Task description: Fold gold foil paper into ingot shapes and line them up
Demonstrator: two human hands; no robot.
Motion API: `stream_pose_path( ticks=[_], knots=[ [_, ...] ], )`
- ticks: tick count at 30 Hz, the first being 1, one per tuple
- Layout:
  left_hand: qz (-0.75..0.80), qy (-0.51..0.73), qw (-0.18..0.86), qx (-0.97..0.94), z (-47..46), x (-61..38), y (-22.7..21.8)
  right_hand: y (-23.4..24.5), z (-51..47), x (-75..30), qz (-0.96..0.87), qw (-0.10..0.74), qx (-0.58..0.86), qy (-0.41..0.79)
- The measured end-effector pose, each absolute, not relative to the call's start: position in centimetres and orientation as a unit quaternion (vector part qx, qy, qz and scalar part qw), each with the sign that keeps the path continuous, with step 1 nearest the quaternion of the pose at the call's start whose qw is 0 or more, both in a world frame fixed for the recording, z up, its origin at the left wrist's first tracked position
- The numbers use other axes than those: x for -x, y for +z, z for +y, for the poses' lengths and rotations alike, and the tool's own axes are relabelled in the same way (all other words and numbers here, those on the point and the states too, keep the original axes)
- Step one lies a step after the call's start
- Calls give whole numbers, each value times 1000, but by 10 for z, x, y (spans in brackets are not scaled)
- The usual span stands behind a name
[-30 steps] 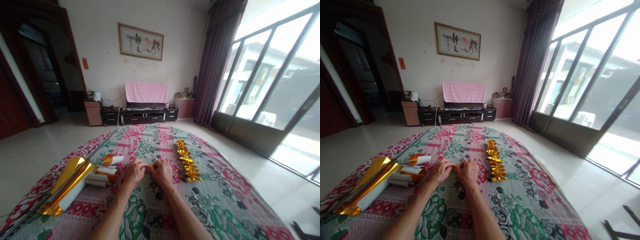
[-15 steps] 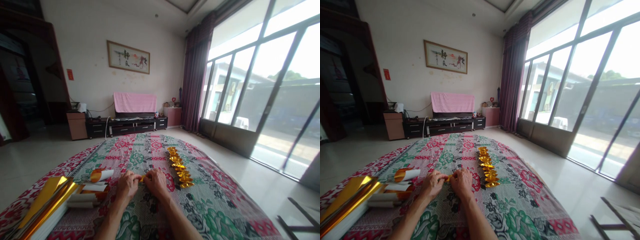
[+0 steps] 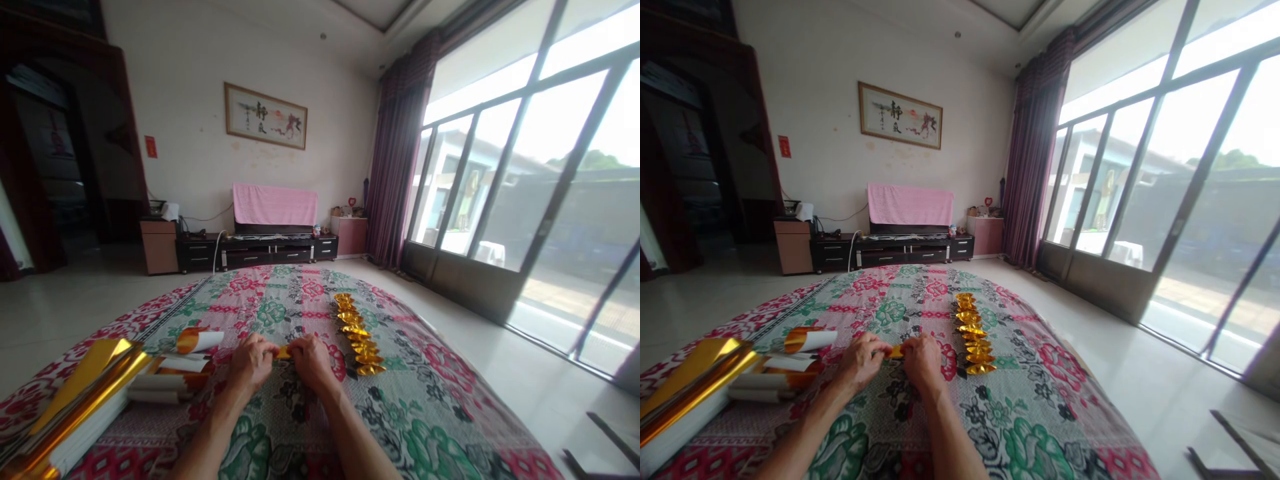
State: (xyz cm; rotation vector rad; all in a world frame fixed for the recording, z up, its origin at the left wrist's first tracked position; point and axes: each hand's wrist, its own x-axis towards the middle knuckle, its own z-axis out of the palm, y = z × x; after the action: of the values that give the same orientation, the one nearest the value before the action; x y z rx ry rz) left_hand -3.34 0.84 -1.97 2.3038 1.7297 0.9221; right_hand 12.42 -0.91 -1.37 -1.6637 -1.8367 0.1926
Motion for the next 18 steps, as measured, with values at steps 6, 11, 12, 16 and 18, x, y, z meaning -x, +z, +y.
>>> stream_pose_path(
  ticks=[6,11,12,16,18],
  knots=[
    [562,303,45,-769,9,34,-19,-13,-10,-124,-696,313,644,50],
    [575,302,37,-760,10,32,-18,-8,-15,-118,-687,289,667,24],
    [578,302,34,-758,9,31,-18,-8,-16,-116,-679,288,675,12],
    [592,303,11,-747,5,26,-14,-10,-18,-111,-666,300,683,-5],
    [598,298,2,-744,2,24,-12,-12,-18,-111,-669,303,679,-2]
  ],
)
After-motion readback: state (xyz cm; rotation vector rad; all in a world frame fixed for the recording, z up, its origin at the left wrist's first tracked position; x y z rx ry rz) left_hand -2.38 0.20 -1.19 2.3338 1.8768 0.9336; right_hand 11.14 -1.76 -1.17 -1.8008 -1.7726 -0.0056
